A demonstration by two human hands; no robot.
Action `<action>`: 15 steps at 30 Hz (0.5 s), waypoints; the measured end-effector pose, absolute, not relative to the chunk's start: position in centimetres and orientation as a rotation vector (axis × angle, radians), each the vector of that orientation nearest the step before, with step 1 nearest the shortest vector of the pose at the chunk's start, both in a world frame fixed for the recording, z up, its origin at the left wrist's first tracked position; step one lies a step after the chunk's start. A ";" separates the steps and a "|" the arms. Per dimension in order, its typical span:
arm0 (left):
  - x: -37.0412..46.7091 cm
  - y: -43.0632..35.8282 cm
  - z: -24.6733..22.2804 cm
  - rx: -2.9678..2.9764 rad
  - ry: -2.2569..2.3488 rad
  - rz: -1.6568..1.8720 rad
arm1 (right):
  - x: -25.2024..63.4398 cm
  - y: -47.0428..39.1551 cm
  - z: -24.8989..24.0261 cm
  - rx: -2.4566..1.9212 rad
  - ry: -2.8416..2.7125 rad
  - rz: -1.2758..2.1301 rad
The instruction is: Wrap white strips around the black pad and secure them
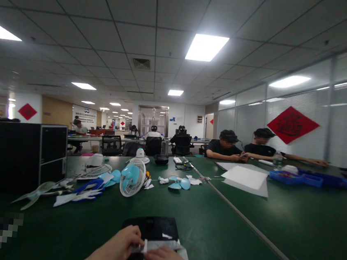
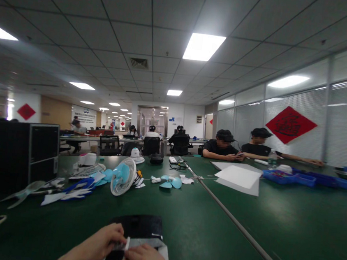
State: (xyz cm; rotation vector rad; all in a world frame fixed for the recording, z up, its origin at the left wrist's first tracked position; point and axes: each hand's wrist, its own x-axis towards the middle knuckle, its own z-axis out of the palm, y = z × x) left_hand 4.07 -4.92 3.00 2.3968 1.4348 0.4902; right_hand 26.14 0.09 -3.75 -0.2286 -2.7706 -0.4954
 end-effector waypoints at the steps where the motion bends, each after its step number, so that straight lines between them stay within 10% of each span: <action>1: 4.1 -4.9 3.0 2.395 1.435 0.494 | 26.2 0.1 -3.8 -0.209 -2.768 -0.513; 15: 3.7 -4.4 2.6 2.384 1.403 0.523 | 27.2 -1.2 -1.2 -0.489 -2.758 -0.003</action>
